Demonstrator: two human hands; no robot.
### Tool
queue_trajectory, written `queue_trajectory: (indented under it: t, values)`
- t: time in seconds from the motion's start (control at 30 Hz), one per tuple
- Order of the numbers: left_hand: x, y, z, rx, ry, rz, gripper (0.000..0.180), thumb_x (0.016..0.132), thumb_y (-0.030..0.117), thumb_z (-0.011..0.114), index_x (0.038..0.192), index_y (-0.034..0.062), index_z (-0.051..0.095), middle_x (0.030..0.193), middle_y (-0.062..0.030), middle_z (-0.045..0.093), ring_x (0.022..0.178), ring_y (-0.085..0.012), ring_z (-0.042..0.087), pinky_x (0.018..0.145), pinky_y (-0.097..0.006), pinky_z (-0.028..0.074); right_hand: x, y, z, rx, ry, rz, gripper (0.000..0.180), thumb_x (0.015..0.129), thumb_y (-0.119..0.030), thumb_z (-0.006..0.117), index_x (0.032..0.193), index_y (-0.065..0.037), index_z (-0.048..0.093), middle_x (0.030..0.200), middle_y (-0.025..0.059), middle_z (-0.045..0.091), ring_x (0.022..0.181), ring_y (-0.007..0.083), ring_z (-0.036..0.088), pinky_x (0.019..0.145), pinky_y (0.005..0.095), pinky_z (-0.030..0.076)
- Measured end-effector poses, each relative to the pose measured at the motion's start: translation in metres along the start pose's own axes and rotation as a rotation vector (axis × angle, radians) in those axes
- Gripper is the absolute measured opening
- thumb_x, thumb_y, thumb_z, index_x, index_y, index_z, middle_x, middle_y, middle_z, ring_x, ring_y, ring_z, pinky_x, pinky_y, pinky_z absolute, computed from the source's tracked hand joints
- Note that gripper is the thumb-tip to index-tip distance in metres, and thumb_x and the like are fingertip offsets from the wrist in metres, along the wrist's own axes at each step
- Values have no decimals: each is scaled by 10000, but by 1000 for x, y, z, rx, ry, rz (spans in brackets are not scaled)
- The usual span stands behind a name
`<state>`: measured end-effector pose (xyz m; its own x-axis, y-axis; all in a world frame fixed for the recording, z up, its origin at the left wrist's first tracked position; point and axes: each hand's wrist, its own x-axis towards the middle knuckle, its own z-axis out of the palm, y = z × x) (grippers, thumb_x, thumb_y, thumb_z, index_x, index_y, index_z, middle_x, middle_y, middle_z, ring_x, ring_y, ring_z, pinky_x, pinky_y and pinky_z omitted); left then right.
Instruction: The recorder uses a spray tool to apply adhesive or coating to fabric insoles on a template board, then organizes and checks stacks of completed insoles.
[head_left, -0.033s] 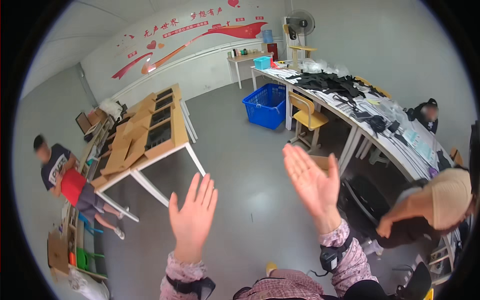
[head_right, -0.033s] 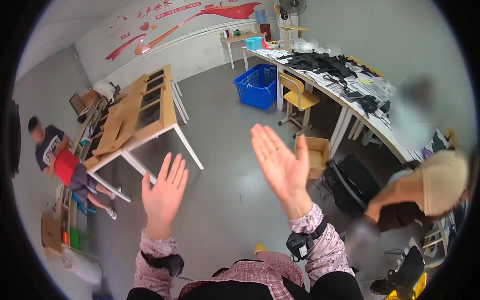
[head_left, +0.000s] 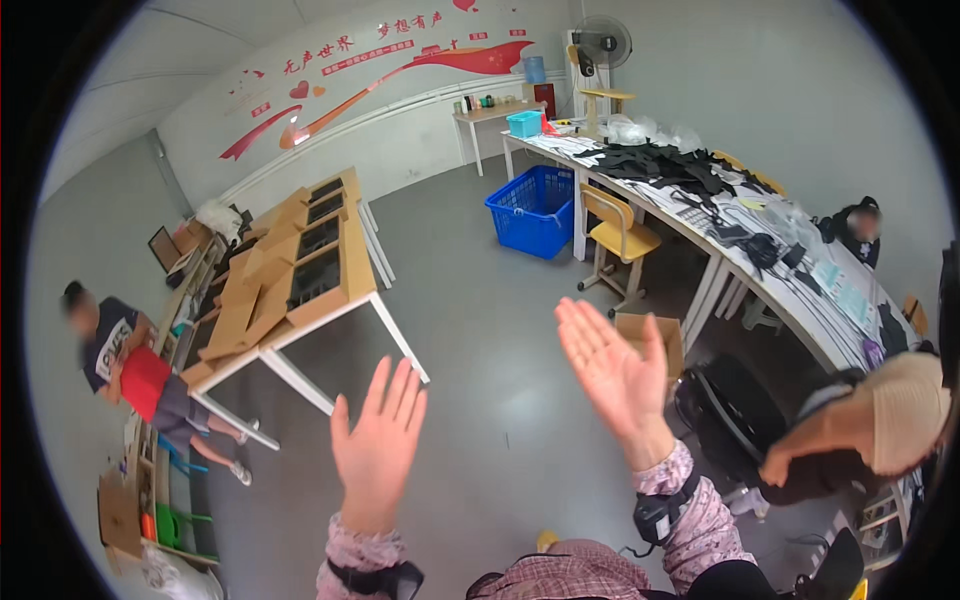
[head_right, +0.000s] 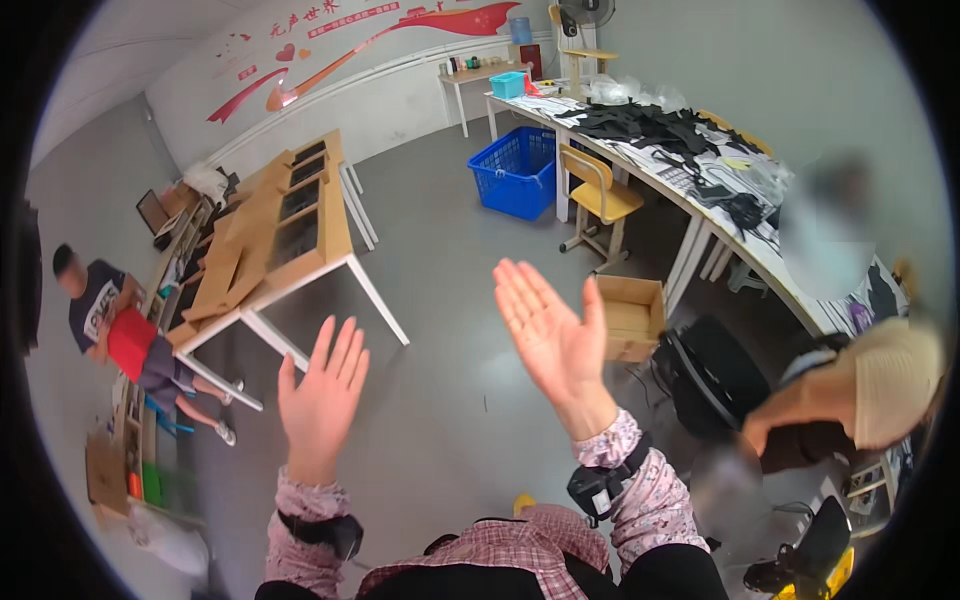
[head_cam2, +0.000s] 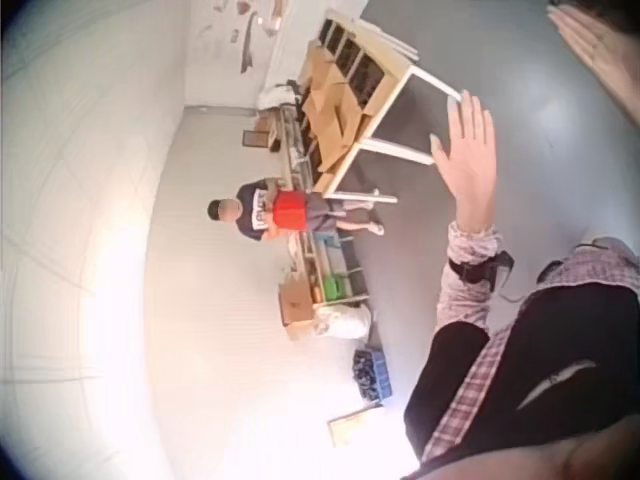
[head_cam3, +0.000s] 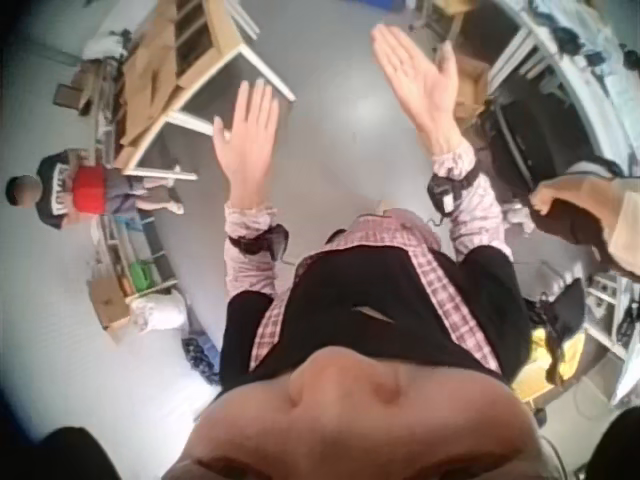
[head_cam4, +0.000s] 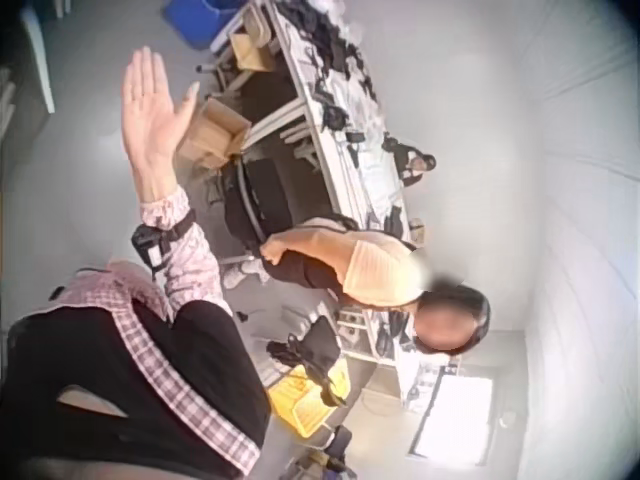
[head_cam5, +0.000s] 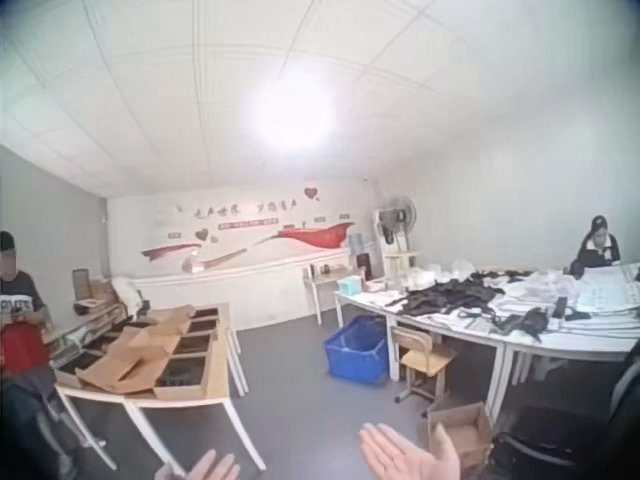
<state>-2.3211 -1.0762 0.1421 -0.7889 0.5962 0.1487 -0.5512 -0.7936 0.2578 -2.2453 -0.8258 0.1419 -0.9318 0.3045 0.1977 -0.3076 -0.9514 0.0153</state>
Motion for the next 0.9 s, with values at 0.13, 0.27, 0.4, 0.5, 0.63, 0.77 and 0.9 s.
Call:
queue_trajectory:
  t: [0.13, 0.27, 0.4, 0.5, 0.63, 0.77, 0.9]
  values:
    - [90, 74, -61, 501, 304, 123, 424, 904, 162, 391, 1305, 54, 307, 1180, -96, 430, 1071, -165, 436, 994, -338, 333, 165, 14, -82, -56, -11, 193, 509, 913, -344, 365, 1218, 62, 378, 1278, 207, 406, 1207, 304, 384, 1024, 383, 319]
    - [194, 87, -129, 408, 662, 148, 232, 876, 20, 427, 1093, 95, 461, 776, 1, 450, 613, -82, 454, 691, -263, 442, 318, 40, -151, -205, 21, 240, 259, 889, -232, 381, 939, -9, 504, 1026, 125, 546, 1030, 249, 500, 927, 353, 395]
    - [369, 113, -171, 184, 484, -16, 159, 876, 19, 419, 1005, 102, 462, 790, 3, 449, 619, -68, 435, 711, -262, 415, 469, 34, -171, -220, 200, 216, 110, 785, -86, 397, 683, -94, 358, 726, 36, 423, 727, 173, 423, 723, 305, 393]
    - [513, 148, -178, 271, 320, -95, 150, 879, 40, 422, 1015, 95, 454, 790, 1, 449, 622, -69, 423, 734, -274, 404, 575, 5, -167, -344, 161, 108, 126, 763, -75, 386, 659, -109, 323, 692, 17, 385, 675, 148, 382, 670, 279, 365]
    - [709, 173, -199, 427, 226, -250, 173, 875, 13, 412, 1029, 72, 463, 773, -1, 454, 611, -79, 421, 719, -271, 401, 708, -45, -191, -397, 158, -117, 98, 761, -73, 383, 678, -114, 349, 689, 9, 381, 670, 142, 384, 676, 264, 361]
    - [886, 196, -242, 483, 225, -321, 191, 872, 28, 440, 1058, 68, 460, 775, 2, 462, 635, -85, 444, 737, -282, 410, 872, -64, -246, -195, 200, -125, 117, 745, -59, 417, 661, -101, 347, 656, 1, 368, 632, 135, 370, 642, 265, 351]
    - [1007, 285, -261, 537, 492, -162, 252, 859, 42, 479, 1107, 29, 434, 807, -15, 488, 647, -85, 478, 732, -287, 445, 1041, -41, -273, -457, 104, 25, 134, 745, -40, 435, 657, -101, 354, 658, 7, 389, 637, 132, 372, 633, 264, 343]
